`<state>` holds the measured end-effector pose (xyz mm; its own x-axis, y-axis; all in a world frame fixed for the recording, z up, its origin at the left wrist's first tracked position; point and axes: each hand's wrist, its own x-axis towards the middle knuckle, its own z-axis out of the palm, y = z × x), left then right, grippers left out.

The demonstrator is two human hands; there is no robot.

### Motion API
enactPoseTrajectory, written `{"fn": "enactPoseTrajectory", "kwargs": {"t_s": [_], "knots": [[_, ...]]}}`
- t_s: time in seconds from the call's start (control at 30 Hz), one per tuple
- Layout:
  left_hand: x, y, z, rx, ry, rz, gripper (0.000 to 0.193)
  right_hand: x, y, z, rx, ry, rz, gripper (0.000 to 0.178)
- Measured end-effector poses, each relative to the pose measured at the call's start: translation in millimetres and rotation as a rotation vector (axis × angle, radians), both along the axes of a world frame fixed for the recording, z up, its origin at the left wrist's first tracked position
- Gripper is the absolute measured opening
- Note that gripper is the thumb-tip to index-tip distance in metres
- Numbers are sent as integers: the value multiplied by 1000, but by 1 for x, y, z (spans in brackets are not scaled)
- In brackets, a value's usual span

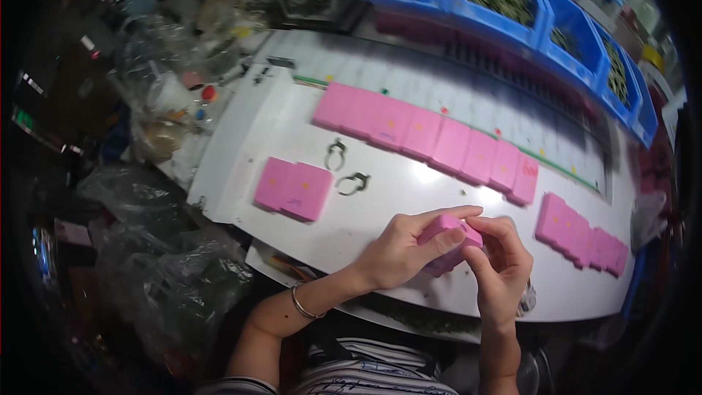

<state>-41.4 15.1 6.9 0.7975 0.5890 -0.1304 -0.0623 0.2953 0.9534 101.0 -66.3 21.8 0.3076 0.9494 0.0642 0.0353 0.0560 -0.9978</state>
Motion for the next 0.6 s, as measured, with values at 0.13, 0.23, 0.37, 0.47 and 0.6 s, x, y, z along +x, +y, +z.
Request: {"fn": "enactPoseTrajectory", "kwargs": {"t_s": [0.13, 0.23, 0.37, 0.47, 0.6], "knots": [[-18, 33, 7, 25, 13, 285, 47, -13, 18, -4, 129, -35, -45, 26], [-43, 90, 13, -31, 59, 526, 48, -9, 23, -21, 143, -258, -26, 23], [-67, 169, 20, 131, 387, 733, 39, -10, 27, -31, 173, -362, -27, 18], [-77, 227, 19, 463, 661, 781, 35, -11, 26, -30, 158, -401, 47, 16], [-64, 267, 5, 1038, 1070, 948, 38, -8, 26, -34, 64, -396, 102, 11]]}}
